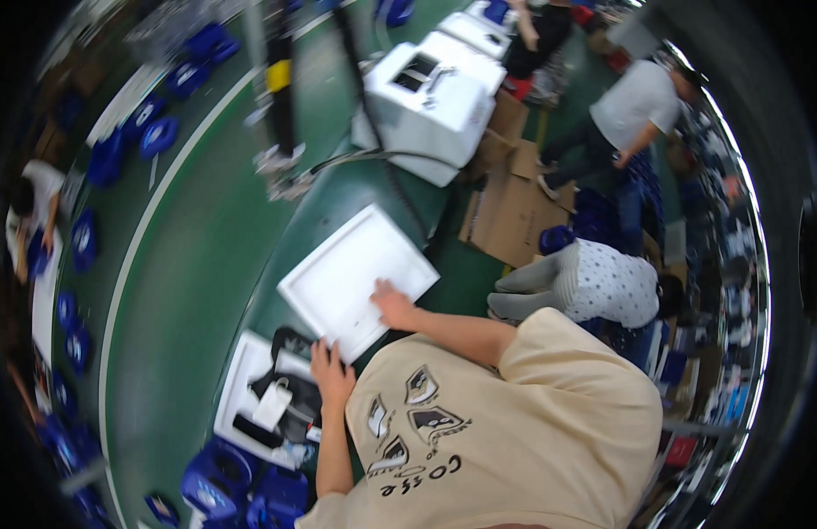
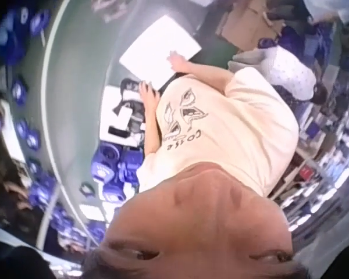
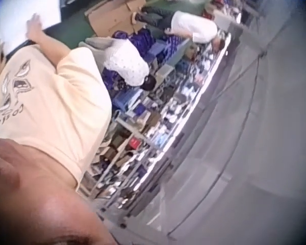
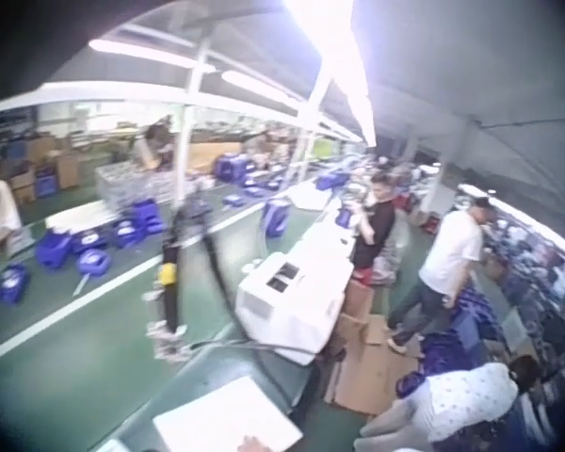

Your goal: The person assembles electronic devices on a production line using an electric screwdriver.

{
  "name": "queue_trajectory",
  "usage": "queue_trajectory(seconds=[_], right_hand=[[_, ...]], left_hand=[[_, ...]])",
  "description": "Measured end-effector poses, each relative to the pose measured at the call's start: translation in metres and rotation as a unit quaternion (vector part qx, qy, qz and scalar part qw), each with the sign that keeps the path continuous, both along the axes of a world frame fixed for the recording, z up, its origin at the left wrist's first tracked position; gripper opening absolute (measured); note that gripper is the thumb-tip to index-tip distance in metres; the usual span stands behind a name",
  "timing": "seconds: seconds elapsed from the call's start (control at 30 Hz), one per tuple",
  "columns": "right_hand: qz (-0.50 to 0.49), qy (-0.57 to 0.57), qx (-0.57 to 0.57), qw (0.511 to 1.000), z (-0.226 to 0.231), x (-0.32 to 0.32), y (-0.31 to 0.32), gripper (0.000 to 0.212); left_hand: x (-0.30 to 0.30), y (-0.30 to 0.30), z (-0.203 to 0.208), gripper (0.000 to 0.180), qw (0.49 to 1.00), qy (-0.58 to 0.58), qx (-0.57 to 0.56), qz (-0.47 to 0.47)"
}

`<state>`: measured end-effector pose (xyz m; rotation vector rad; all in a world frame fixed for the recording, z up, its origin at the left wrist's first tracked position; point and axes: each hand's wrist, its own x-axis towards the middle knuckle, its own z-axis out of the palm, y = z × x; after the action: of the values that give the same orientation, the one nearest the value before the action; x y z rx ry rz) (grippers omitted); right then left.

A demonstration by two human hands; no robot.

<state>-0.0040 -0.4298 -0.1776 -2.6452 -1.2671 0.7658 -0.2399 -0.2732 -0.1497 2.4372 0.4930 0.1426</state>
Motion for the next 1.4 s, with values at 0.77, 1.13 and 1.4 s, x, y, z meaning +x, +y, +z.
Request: queue_trajectory(seconds=[0.77, 1.13, 1.4], right_hand=[[0.277, 0.006, -0.039, 0.96, -0.009, 0.047, -0.007, 0.083], [0.361, -0.005, -0.084, 0.929, 0.011, 0.037, 0.021, 0.086], [0.366, -0.048, -0.081, 0.926, 0.015, 0.031, 0.016, 0.088]], left_hand=[[0.052, -0.06, -0.011, 0.072, 0.934, 0.082, -0.073, 0.34], [0.031, -0.095, -0.005, 0.075, 0.892, 0.053, -0.147, 0.425], [0.034, -0.088, 0.0, 0.1, 0.893, 0.099, -0.169, 0.405]])
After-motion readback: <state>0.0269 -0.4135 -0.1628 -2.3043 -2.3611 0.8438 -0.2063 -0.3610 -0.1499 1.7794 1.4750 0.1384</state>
